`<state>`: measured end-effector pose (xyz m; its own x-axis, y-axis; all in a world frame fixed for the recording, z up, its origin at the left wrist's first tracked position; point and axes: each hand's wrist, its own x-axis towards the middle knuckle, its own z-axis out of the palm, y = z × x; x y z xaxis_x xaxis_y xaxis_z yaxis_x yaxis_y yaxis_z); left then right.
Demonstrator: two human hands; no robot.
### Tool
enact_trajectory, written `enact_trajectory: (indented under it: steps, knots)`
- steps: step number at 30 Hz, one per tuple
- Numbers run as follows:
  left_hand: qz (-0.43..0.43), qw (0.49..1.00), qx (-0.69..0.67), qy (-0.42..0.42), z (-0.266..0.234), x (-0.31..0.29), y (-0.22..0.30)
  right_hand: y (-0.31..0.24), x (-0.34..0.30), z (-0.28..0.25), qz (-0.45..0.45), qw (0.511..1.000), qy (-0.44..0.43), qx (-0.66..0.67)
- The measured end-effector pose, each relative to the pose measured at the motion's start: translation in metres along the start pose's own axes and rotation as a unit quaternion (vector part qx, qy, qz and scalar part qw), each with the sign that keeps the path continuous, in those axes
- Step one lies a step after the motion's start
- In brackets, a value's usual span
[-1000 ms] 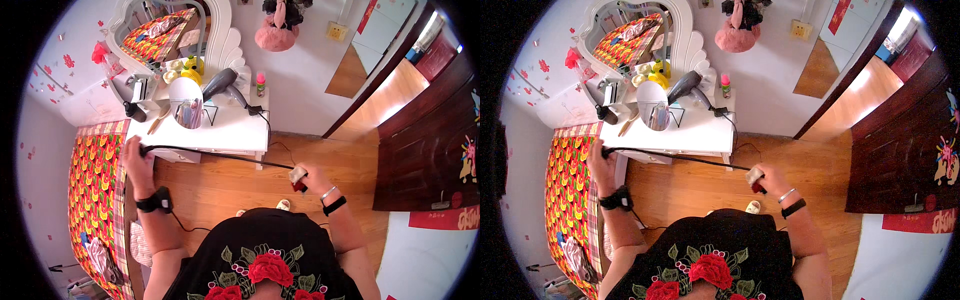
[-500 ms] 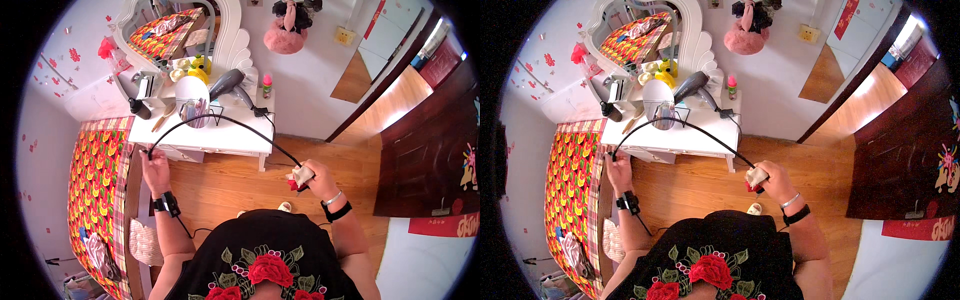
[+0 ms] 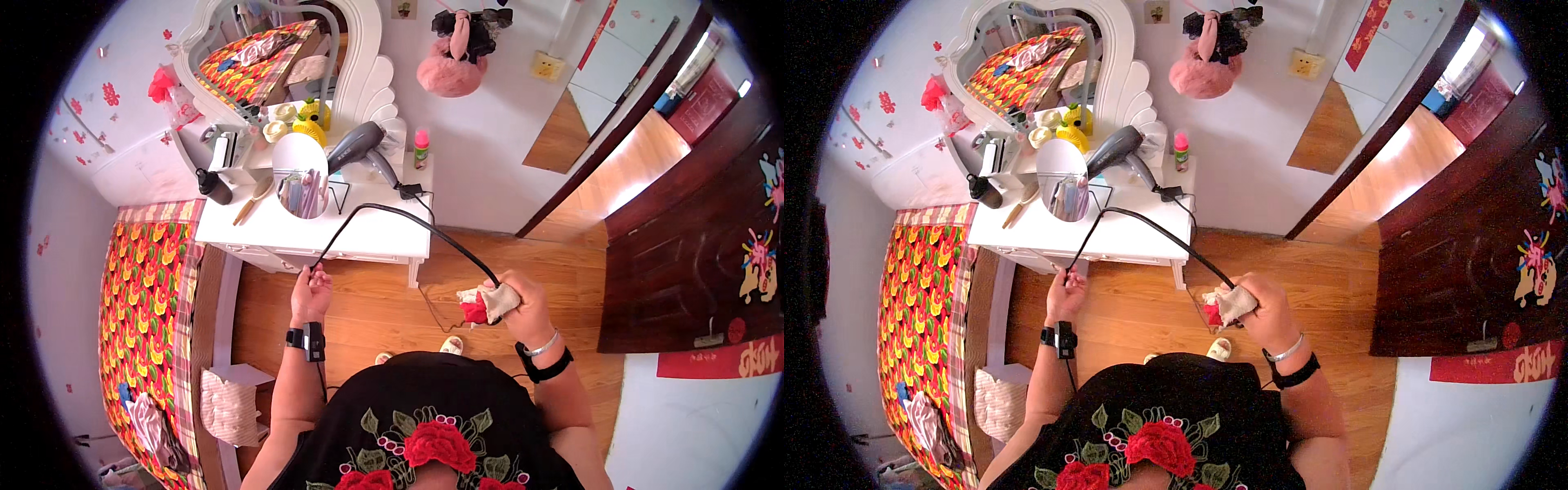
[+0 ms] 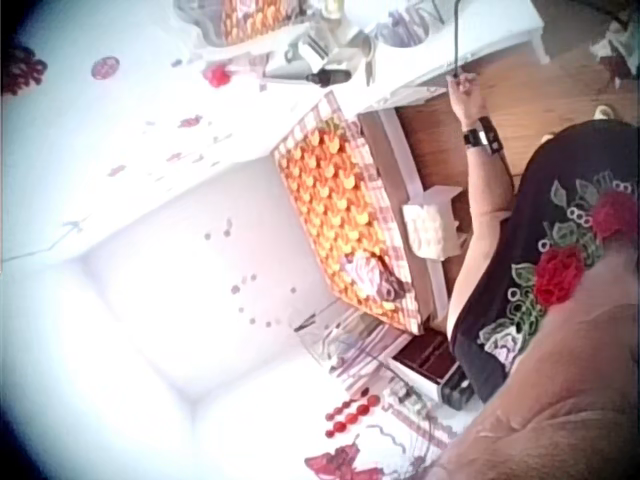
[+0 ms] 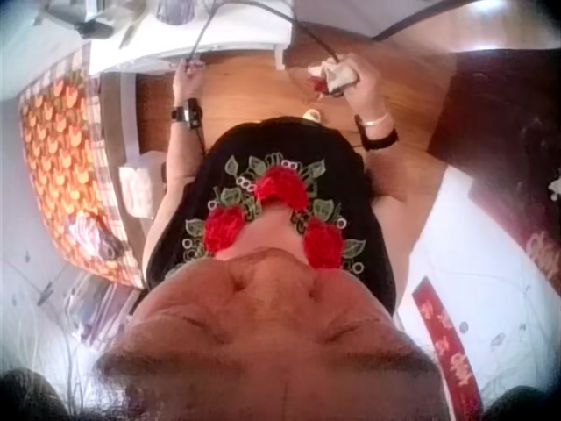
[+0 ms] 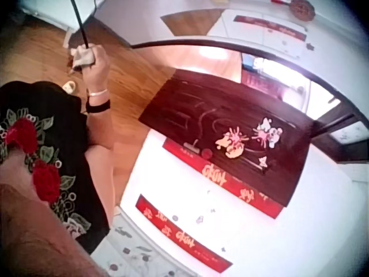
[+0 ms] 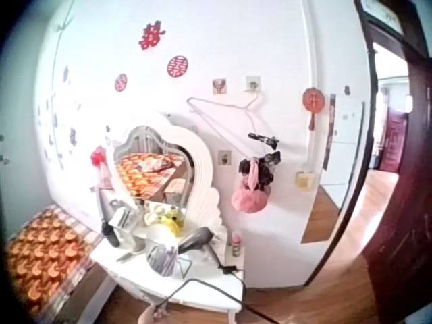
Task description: The person carries a box and a bottle from a living room to a bedroom vanity. They then wipe a hair dryer with a cloth and organize hair clips and accessories on the vanity and a wall hanger.
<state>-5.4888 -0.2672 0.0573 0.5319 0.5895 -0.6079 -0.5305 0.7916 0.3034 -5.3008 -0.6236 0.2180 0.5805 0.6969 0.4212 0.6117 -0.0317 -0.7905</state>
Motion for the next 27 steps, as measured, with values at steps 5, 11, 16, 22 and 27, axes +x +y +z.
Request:
enact_trajectory:
  steps: [5, 11, 16, 22, 27]
  knots:
    - [-0.041, 0.999, 0.006, 0.0, 0.011, -0.012, -0.036, -0.003, -0.005, 0.001, 0.01, 0.999, -0.026, 0.023]
    - [-0.196, 0.958, 0.106, -0.182, 0.028, -0.051, -0.068, -0.021, 0.008, 0.013, -0.025, 0.988, -0.149, -0.039]
    - [-0.237, 0.908, 0.085, -0.335, 0.046, -0.097, -0.079, 0.0, 0.023, 0.029, 0.109, 0.974, -0.173, 0.094]
    - [-0.064, 0.854, 0.096, -0.507, 0.085, -0.129, -0.063, -0.004, 0.034, 0.044, 0.004, 0.975, -0.219, 0.041]
    - [-0.117, 0.794, 0.308, -0.511, 0.085, -0.132, -0.066, 0.0, 0.038, 0.058, -0.024, 0.972, -0.235, 0.023]
